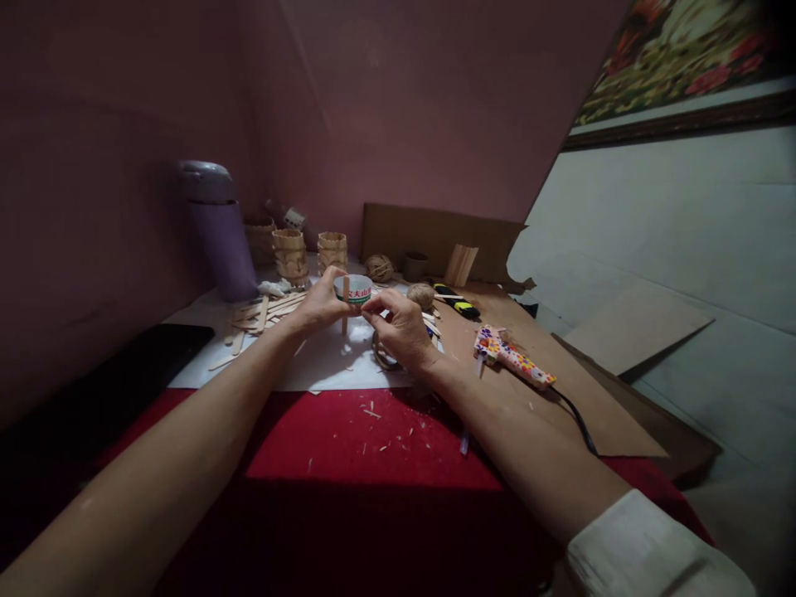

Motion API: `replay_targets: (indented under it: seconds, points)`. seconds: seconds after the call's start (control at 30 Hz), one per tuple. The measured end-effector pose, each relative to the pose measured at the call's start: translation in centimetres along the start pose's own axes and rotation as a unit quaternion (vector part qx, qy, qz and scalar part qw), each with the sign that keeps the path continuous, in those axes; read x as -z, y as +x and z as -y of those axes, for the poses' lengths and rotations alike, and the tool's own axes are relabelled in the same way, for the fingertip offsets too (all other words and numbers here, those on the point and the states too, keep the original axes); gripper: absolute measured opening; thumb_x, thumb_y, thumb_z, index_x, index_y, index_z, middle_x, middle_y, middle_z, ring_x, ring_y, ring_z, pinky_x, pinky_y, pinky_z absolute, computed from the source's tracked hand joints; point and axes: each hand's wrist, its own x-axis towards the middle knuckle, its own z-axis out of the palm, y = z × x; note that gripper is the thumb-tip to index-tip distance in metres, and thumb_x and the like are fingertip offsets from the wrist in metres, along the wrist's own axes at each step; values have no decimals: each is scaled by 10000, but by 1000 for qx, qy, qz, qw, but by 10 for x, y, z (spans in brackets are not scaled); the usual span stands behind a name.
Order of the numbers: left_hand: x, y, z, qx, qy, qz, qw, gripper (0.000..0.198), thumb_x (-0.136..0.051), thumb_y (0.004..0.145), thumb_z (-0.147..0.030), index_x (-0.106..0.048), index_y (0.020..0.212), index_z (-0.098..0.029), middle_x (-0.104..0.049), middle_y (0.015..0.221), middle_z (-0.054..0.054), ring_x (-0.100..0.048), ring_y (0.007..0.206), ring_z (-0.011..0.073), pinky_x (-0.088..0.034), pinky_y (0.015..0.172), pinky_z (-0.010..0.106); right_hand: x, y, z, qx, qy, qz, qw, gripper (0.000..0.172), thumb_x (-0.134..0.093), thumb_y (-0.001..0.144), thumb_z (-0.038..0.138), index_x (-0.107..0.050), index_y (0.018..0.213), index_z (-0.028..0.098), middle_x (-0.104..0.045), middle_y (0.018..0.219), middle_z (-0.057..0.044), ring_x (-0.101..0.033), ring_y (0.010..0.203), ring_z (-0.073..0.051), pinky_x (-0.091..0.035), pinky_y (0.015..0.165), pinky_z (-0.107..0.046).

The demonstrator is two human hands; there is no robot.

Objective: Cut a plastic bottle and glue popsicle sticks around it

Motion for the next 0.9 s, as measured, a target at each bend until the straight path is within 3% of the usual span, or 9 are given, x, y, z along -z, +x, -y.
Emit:
replay_targets:
  seconds: [0.33, 0.6, 0.7, 0.8, 0.9]
  points:
    - [1, -2, -5, 33, 4, -14, 999, 676, -853, 365, -288, -467, 913, -200, -576, 762, -31, -574, 759, 197, -425, 692, 308, -2, 0, -4, 15, 11, -2, 1000, 104, -646, 811, 110, -663, 759, 199, -666, 782, -20, -611, 791, -182, -464, 757, -321]
    - [0, -1, -7, 37, -10, -39, 998, 654, -863, 358, -288, -500, 896, -200, -601, 803, -14, -603, 826, 221, -453, 735, 320, -1, 1, -2, -13, 12, 0, 1000, 107, -640, 813, 119, -654, 749, 204, -662, 788, -14, -608, 784, -175, -471, 752, -314]
    - [2, -5, -12, 104, -96, -44, 989, 662, -887, 407, -373, -543, 941, -187, -646, 858, 22, -625, 785, 217, -473, 652, 314, 1, 1, 0, -24, 21, -27, 999, 103, -618, 850, 174, -654, 758, 205, -655, 793, -20, -607, 775, -176, -482, 738, -319]
    - [4, -10, -17, 157, -224, 7, 962, 603, -854, 536, -501, -623, 989, -176, -680, 886, 48, -624, 672, 180, -479, 565, 302, 3, 2, 3, -16, 34, -48, 998, 45, -633, 850, 224, -675, 845, 209, -653, 906, -50, -612, 833, -189, -501, 699, -318]
    - [1, -12, -21, 183, -305, 35, 934, 506, -846, 583, -493, -677, 945, -182, -671, 764, 27, -588, 560, 151, -459, 493, 278, 5, 2, 6, 7, 48, -32, 998, 229, -705, 778, 200, -682, 1003, 235, -623, 1097, -75, -604, 963, -215, -528, 705, -327]
